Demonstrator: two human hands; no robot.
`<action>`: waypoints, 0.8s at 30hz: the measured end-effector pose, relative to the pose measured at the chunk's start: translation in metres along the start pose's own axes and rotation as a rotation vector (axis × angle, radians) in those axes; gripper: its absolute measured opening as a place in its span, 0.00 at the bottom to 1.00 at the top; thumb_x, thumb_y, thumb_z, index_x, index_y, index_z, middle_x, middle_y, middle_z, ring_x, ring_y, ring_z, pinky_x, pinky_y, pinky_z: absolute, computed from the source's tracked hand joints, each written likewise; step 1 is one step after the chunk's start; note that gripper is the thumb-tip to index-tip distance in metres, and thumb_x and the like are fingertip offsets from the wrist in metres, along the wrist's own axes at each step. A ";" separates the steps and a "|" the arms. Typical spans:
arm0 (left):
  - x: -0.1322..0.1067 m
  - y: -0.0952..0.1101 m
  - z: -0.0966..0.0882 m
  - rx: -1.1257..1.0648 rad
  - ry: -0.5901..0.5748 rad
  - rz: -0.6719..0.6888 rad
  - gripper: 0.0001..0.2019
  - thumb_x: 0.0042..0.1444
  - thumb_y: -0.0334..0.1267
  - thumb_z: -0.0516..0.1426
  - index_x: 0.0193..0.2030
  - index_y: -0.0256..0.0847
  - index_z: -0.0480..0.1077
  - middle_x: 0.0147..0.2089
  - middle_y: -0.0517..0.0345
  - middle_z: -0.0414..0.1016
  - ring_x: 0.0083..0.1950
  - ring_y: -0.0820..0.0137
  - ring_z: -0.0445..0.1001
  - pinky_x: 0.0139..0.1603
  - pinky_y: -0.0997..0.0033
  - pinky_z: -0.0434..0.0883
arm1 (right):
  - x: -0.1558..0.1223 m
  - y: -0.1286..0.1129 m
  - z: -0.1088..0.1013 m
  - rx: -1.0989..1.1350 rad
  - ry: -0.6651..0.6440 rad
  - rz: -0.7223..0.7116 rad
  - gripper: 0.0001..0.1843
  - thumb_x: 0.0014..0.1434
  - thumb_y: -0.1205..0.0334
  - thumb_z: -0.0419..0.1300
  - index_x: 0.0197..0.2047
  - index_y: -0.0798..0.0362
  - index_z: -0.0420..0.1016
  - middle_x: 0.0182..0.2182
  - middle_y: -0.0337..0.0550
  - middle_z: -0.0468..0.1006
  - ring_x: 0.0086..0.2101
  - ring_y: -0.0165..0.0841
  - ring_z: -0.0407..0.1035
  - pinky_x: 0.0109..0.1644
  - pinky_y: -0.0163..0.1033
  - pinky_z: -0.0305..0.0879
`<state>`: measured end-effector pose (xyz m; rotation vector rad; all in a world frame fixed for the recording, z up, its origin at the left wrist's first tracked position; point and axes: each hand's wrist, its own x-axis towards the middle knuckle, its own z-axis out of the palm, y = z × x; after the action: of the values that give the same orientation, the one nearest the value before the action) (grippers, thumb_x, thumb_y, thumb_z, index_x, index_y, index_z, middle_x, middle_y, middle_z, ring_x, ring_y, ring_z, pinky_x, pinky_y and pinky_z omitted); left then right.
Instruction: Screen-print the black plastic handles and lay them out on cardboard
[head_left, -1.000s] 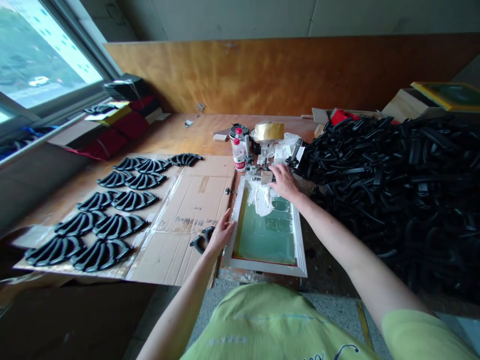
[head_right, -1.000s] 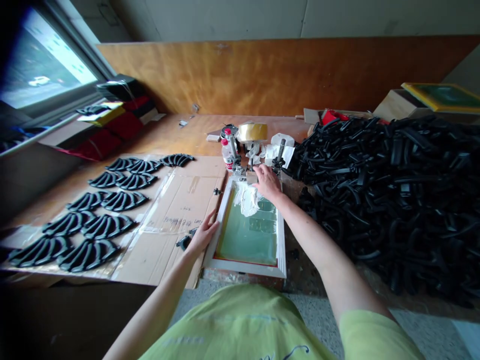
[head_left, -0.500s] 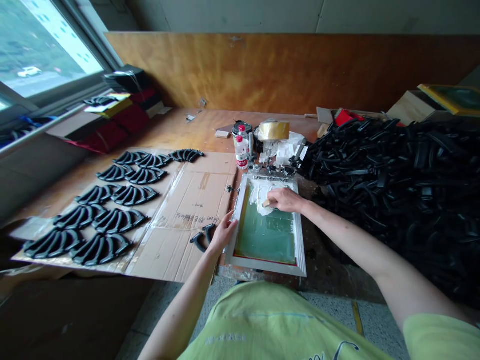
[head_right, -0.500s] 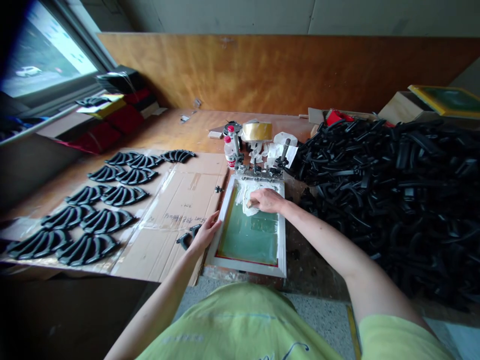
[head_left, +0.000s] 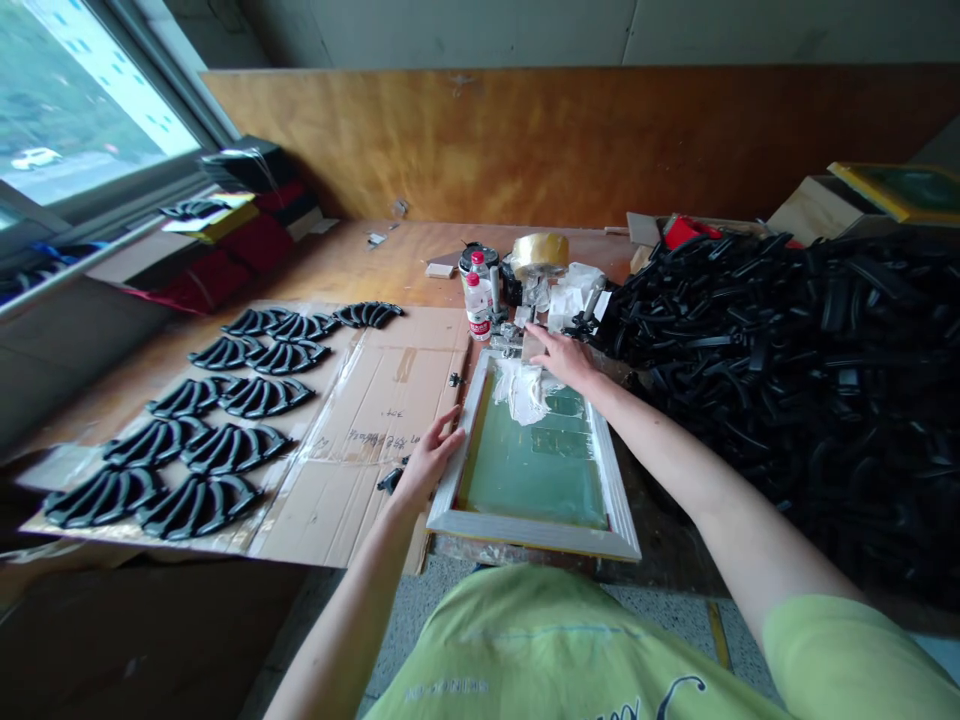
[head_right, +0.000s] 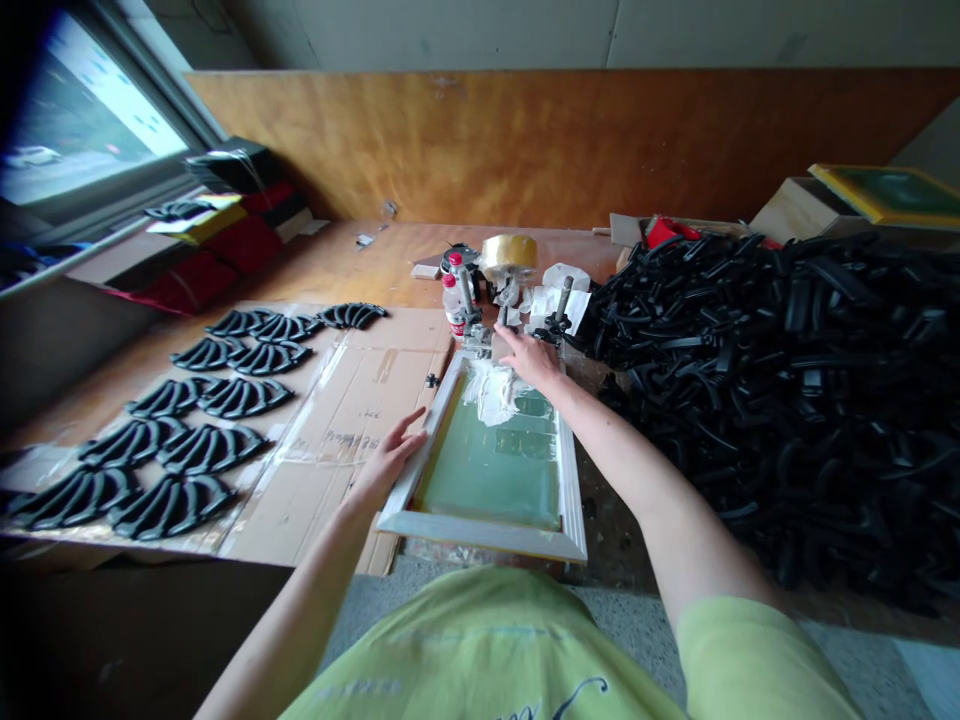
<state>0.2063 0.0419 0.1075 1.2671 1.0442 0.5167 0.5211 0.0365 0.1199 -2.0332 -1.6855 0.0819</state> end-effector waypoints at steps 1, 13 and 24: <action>-0.002 0.012 0.000 -0.028 -0.014 0.016 0.33 0.49 0.53 0.62 0.60 0.42 0.67 0.33 0.58 0.77 0.27 0.72 0.72 0.25 0.76 0.67 | 0.006 0.009 -0.008 -0.020 0.052 0.051 0.33 0.57 0.57 0.64 0.64 0.42 0.62 0.44 0.43 0.78 0.39 0.39 0.71 0.44 0.40 0.64; 0.036 0.086 0.038 -0.435 -0.018 0.234 0.24 0.59 0.57 0.52 0.51 0.39 0.70 0.37 0.54 0.77 0.35 0.73 0.75 0.32 0.77 0.72 | -0.101 0.058 0.042 0.142 -0.118 0.080 0.16 0.56 0.61 0.63 0.49 0.51 0.75 0.40 0.44 0.77 0.42 0.37 0.70 0.47 0.41 0.64; -0.033 -0.072 0.028 -0.352 0.018 -0.362 0.19 0.60 0.52 0.54 0.40 0.35 0.72 0.38 0.46 0.79 0.36 0.67 0.79 0.30 0.73 0.74 | -0.152 -0.047 0.054 0.194 -0.174 -0.293 0.13 0.66 0.55 0.53 0.47 0.45 0.78 0.37 0.42 0.78 0.38 0.33 0.71 0.43 0.36 0.66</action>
<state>0.1991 -0.0192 0.0500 0.7444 1.1115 0.4099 0.4239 -0.0828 0.0518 -1.6616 -1.9807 0.3175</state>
